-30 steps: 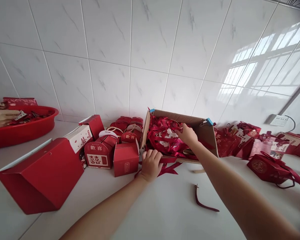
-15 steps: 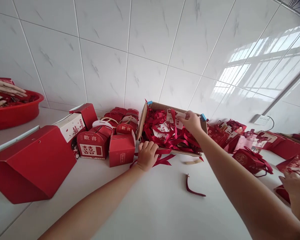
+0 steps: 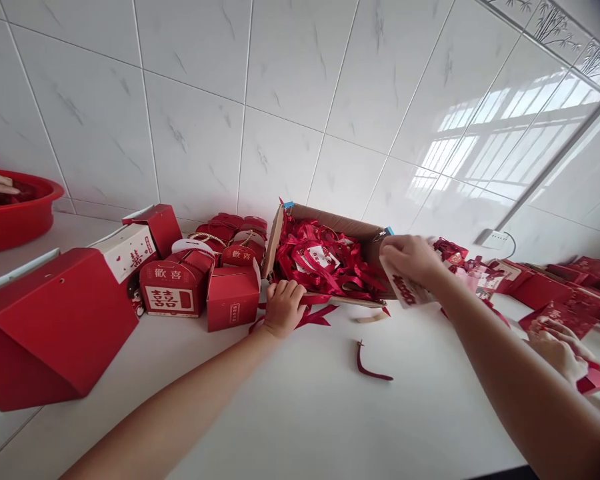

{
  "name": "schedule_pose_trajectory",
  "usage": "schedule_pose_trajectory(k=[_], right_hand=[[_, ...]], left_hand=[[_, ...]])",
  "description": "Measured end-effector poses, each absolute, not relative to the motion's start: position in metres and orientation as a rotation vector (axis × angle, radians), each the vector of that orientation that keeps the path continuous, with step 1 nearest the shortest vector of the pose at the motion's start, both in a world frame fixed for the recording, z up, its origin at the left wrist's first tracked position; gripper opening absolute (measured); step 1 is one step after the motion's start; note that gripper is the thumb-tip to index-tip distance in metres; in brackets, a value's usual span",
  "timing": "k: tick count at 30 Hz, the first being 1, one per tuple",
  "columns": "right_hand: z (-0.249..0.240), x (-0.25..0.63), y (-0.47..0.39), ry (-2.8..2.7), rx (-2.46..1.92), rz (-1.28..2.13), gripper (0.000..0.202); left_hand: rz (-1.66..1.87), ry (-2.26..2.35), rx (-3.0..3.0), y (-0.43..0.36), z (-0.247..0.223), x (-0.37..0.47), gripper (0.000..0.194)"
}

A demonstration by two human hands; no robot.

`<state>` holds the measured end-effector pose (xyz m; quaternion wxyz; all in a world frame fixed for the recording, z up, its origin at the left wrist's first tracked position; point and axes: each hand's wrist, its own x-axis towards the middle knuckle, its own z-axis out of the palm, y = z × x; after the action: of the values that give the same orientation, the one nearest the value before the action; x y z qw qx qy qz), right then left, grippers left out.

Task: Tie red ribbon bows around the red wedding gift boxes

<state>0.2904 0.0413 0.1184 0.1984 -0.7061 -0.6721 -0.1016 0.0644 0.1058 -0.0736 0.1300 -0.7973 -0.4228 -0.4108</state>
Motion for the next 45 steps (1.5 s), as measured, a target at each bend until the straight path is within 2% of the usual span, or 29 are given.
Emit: schedule_pose_trajectory(k=[3,6,8,10,14,18,23,27,32,34,39,45], right_hand=[[0.084,0.287,0.05,-2.015,-2.121,-0.058,0.022],[0.049,0.29,0.066,-2.024,-2.165,0.01,0.017],[0.036,0.296,0.077,-1.994,-2.177,0.034,0.025],[0.032,0.302,0.084,-1.941,-2.178,0.041,0.035],[0.041,0.308,0.077,-1.793,-2.149,0.017,0.034],[0.046,0.3,0.036,-1.626,-2.005,0.08,0.057],[0.024,0.27,-0.024,-1.48,-1.715,0.401,0.047],[-0.004,0.241,-0.045,-1.149,-1.444,0.598,0.046],[-0.028,0.218,-0.042,-0.507,-0.955,0.972,0.039],[-0.032,0.213,-0.042,-0.292,-0.747,1.159,0.031],[-0.04,0.187,-0.051,0.02,-0.608,1.377,0.022],[-0.05,0.142,-0.076,0.037,-0.525,1.625,0.023]], left_hand=[[-1.186,-1.234,-2.315,0.105,-0.073,0.064,0.011],[-1.178,-1.241,-2.326,0.105,-0.072,0.064,0.011],[-1.17,-1.25,-2.335,0.105,-0.072,0.064,0.012],[-1.158,-1.258,-2.345,0.105,-0.071,0.064,0.011],[-1.106,-1.235,-2.378,0.106,-0.063,0.064,0.012],[-1.065,-1.185,-2.397,0.113,-0.05,0.064,0.031],[-1.033,-1.256,-2.493,0.117,-0.041,0.066,0.069],[-0.994,-1.374,-2.713,0.093,-0.023,0.074,0.072],[-0.593,-0.986,-3.18,0.026,0.019,0.071,0.083],[-0.677,-1.115,-3.188,-0.005,0.031,0.064,0.078],[-1.022,-1.053,-3.344,-0.063,0.033,0.041,0.035],[-1.399,-1.172,-3.209,-0.089,0.004,0.011,0.021]])
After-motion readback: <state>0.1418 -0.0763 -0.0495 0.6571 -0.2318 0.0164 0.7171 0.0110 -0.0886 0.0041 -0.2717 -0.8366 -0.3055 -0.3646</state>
